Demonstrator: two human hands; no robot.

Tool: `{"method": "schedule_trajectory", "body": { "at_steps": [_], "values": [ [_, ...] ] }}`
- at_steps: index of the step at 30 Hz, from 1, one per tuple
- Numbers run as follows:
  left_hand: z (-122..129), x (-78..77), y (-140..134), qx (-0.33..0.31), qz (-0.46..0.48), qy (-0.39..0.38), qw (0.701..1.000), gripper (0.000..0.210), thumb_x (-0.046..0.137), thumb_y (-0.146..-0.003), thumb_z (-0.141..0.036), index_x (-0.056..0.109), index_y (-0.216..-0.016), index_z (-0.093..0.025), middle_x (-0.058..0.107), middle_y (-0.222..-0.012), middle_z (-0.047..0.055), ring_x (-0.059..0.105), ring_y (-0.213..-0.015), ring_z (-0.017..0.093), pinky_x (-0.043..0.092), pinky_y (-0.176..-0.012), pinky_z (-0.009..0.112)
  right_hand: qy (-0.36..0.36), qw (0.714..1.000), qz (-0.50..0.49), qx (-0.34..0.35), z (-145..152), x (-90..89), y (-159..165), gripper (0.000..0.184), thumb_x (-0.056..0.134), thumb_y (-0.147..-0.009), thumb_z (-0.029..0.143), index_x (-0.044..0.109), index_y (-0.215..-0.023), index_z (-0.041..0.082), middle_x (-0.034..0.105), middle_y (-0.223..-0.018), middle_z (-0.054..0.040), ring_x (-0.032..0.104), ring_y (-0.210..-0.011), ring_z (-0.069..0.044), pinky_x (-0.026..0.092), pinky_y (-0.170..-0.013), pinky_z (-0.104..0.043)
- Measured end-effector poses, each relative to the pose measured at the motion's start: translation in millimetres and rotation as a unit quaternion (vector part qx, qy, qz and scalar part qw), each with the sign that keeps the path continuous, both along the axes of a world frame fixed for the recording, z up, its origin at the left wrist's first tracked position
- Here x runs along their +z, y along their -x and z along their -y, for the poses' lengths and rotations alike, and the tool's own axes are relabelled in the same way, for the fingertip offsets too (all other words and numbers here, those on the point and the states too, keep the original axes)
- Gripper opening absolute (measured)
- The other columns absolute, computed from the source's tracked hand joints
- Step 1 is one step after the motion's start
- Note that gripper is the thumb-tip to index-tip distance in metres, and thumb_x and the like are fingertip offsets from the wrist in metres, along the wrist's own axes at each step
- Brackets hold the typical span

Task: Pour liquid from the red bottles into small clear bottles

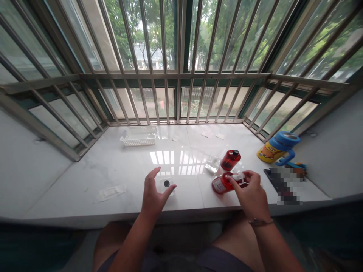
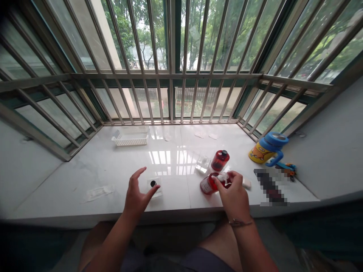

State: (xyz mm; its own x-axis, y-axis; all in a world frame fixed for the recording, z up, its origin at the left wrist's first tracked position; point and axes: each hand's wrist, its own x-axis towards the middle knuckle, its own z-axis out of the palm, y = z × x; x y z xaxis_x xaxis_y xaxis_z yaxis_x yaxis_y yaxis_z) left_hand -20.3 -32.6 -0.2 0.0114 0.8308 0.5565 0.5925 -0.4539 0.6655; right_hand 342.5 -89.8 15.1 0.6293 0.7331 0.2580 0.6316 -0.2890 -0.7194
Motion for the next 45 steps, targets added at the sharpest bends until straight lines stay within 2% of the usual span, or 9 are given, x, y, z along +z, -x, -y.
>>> {"method": "schedule_trajectory", "body": {
  "at_steps": [3,7,11,15,20,25,34,39,45],
  "values": [
    [-7.9,-5.9,18.2,0.058,-0.002,0.042,0.997,0.072,0.080,-0.090,-0.054,0.049,-0.148,-0.025,0.060,-0.149,0.015,0.056,-0.144,0.038,0.047,-0.123,0.061,0.029,0.999,0.019,-0.002,-3.7,5.6,-11.0,0.077,0.071,-0.076,0.078,0.052,-0.126,0.022,0.075,-0.107,-0.0152,0.072,-0.077,-0.029,0.052,-0.069,-0.039],
    [-12.9,-16.2,27.7,0.065,0.002,0.085,0.994,0.071,0.080,-0.090,-0.057,0.050,-0.146,-0.024,0.060,-0.150,0.015,0.055,-0.145,0.038,0.046,-0.123,0.061,0.051,0.997,0.039,0.037,-11.0,9.0,-11.2,0.073,0.071,-0.077,0.073,0.052,-0.127,0.023,0.074,-0.104,-0.0131,0.072,-0.082,-0.030,0.053,-0.072,-0.039],
    [-15.0,-24.4,26.2,0.037,0.018,0.127,0.991,0.076,0.082,-0.087,-0.055,0.047,-0.147,-0.025,0.058,-0.153,0.015,0.051,-0.150,0.037,0.042,-0.126,0.061,0.045,0.995,0.073,0.055,-14.4,8.5,-5.2,0.065,0.066,-0.082,0.069,0.055,-0.125,0.023,0.073,-0.098,-0.0112,0.071,-0.082,-0.030,0.052,-0.074,-0.039],
    [-16.3,-32.5,19.5,-0.022,0.050,0.200,0.978,0.090,0.091,-0.076,-0.052,0.044,-0.149,-0.027,0.056,-0.157,0.015,0.048,-0.153,0.038,0.039,-0.127,0.061,0.041,0.991,0.125,0.012,-15.6,5.3,-5.5,0.061,0.059,-0.089,0.064,0.056,-0.132,0.022,0.074,-0.106,-0.0143,0.071,-0.091,-0.034,0.050,-0.074,-0.040],
    [-15.4,-39.8,7.6,-0.069,0.063,0.277,0.956,0.109,0.096,-0.067,-0.045,0.035,-0.156,-0.030,0.063,-0.149,0.011,0.061,-0.140,0.037,0.045,-0.120,0.059,0.047,0.991,0.119,-0.037,-30.3,2.7,-8.1,0.061,0.056,-0.093,0.060,0.054,-0.140,0.021,0.076,-0.107,-0.0151,0.071,-0.087,-0.033,0.047,-0.074,-0.040],
    [-13.9,-40.7,-0.9,-0.048,0.060,0.294,0.953,0.103,0.093,-0.069,-0.045,0.041,-0.155,-0.027,0.068,-0.136,0.010,0.070,-0.123,0.035,0.052,-0.112,0.055,0.045,0.987,0.142,-0.057,-56.9,0.3,-4.2,0.056,0.053,-0.098,0.054,0.053,-0.144,0.022,0.077,-0.109,-0.0155,0.070,-0.086,-0.033,0.045,-0.073,-0.039],
    [-15.4,-43.3,-0.8,-0.053,0.040,0.263,0.962,0.070,0.094,-0.070,-0.041,0.062,-0.130,-0.023,0.069,-0.137,0.011,0.066,-0.131,0.036,0.050,-0.117,0.056,0.025,0.989,0.130,-0.060,-100.0,-1.7,4.9,0.054,0.053,-0.099,0.047,0.053,-0.147,0.021,0.076,-0.113,-0.0151,0.070,-0.088,-0.031,0.046,-0.075,-0.038],
    [-16.4,-45.2,0.0,-0.058,0.038,0.264,0.962,0.069,0.094,-0.070,-0.041,0.061,-0.127,-0.024,0.070,-0.132,0.010,0.068,-0.126,0.036,0.053,-0.113,0.056,-0.003,0.992,0.121,-0.029,-126.4,-6.8,14.3,0.053,0.054,-0.099,0.042,0.052,-0.147,0.022,0.074,-0.121,-0.0151,0.070,-0.095,-0.030,0.048,-0.080,-0.039],
    [-17.9,-50.5,1.1,-0.063,0.036,0.260,0.963,0.071,0.096,-0.068,-0.039,0.060,-0.127,-0.024,0.069,-0.130,0.009,0.068,-0.124,0.034,0.053,-0.113,0.052,0.006,0.994,0.105,0.026,-166.7,-5.0,36.1,0.052,0.056,-0.100,0.039,0.051,-0.149,0.023,0.076,-0.115,-0.0123,0.071,-0.095,-0.029,0.050,-0.081,-0.037]
  ]
}}
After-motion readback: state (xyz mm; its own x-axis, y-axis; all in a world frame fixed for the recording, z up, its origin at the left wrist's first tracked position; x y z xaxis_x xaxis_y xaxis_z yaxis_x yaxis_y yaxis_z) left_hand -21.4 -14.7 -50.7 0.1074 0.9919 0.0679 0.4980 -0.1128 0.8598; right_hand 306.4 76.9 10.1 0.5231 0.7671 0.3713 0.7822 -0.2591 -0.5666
